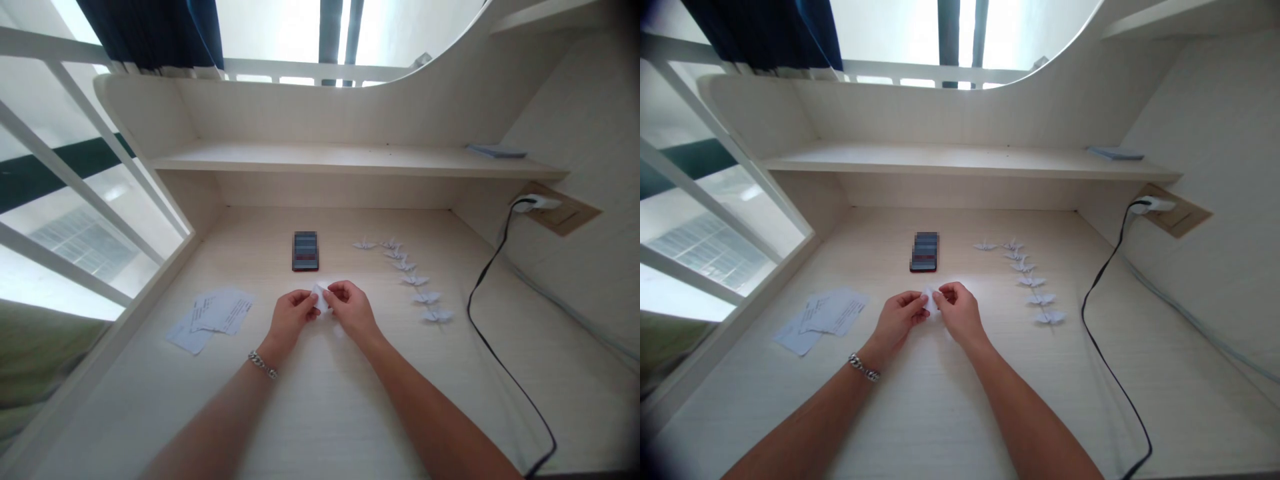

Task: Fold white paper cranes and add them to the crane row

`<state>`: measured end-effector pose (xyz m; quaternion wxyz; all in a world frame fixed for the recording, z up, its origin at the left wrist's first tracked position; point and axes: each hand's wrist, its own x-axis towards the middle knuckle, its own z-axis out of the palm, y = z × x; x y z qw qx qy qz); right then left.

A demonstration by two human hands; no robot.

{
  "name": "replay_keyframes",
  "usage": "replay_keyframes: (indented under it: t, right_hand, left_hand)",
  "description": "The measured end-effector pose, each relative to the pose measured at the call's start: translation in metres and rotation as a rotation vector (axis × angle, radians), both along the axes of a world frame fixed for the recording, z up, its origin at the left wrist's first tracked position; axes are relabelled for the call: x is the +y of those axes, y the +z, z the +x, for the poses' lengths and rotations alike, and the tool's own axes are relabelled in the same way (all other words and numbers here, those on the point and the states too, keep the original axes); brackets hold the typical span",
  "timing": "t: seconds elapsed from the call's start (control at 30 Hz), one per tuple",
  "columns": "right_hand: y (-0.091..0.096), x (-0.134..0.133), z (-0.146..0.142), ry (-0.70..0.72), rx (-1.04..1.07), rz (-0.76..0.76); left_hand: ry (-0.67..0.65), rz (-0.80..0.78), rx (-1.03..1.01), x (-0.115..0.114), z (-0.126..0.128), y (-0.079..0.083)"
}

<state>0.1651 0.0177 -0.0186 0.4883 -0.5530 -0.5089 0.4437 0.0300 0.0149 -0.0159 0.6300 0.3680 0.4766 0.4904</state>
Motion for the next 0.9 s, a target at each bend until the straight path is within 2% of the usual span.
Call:
replay_keyframes:
  t: [0.07, 0.2, 0.47, 0.7, 0.9]
  right_hand:
    - [-0.003, -0.002, -0.001, -0.024, -0.068, 0.059]
    - [-0.003, -0.007, -0.001, -0.021, -0.148, 0.082]
    - [0.005, -0.012, 0.001, 0.022, -0.249, 0.160]
    - [0.010, -0.015, 0.004, 0.043, -0.284, 0.188]
    - [0.012, -0.017, 0.003, 0.023, -0.225, 0.174]
  left_hand:
    - [-0.017, 0.016, 0.030, -0.001, -0.002, -0.003]
    - [-0.062, 0.021, 0.068, -0.003, -0.006, -0.005]
    - [-0.075, 0.035, -0.060, -0.005, -0.007, 0.001]
    - [-0.115, 0.035, -0.097, -0.008, -0.008, 0.005]
    - [-0.084, 0.073, 0.008, -0.007, -0.006, 0.002]
